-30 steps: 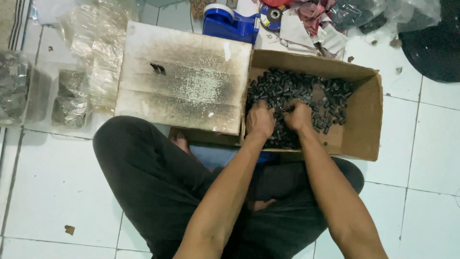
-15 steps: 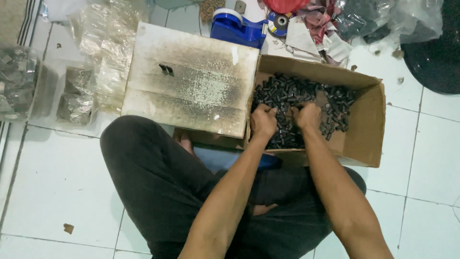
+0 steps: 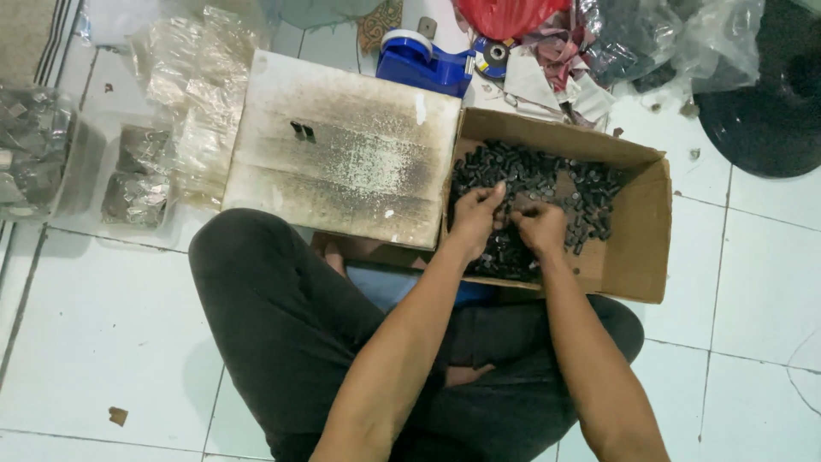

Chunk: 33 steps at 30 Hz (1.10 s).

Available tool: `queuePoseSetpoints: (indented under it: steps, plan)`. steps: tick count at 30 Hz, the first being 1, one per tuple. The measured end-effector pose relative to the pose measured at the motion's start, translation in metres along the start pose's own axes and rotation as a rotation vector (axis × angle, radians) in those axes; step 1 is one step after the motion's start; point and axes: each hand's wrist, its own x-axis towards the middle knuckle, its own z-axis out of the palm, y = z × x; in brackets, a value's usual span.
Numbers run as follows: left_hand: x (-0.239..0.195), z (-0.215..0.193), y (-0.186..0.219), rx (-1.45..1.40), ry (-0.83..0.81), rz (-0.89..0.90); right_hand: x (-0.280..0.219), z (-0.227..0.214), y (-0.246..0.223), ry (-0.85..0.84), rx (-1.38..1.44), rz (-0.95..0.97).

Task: Picking small metal fasteners from a cardboard box and arranging them onto a template board on the floor.

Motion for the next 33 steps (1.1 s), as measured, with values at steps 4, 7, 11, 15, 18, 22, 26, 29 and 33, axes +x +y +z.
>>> queuePoseSetpoints:
  steps: [4,7,11,15,18,22,26,29,33]
  plan:
    - [-0.051,0.002,0.034,-0.218,-0.151,0.047,-0.034,-0.009,-0.031,0.123,0.258,-0.157]
    - [-0.066,-0.018,0.053,-0.318,-0.184,0.132,-0.039,-0.013,-0.051,0.189,0.305,-0.269]
    - [-0.071,-0.058,0.062,-0.430,-0.134,0.184,-0.059,-0.004,-0.082,0.201,0.498,-0.339]
    - [-0.085,-0.082,0.076,-0.495,-0.047,0.229,-0.090,0.006,-0.132,0.195,0.629,-0.356]
    - [-0.087,-0.099,0.078,-0.470,0.000,0.257,-0.110,0.014,-0.156,0.145,0.732,-0.350]
    - [-0.096,-0.105,0.083,-0.464,0.029,0.285,-0.123,0.022,-0.174,0.078,0.798,-0.369]
    - [-0.098,-0.106,0.081,-0.416,0.016,0.356,-0.145,0.014,-0.208,0.061,0.807,-0.411]
    - [-0.102,-0.105,0.077,-0.388,0.020,0.384,-0.153,0.013,-0.213,0.070,0.804,-0.415]
    - [-0.113,-0.102,0.080,-0.343,0.022,0.422,-0.158,0.015,-0.216,0.102,0.824,-0.416]
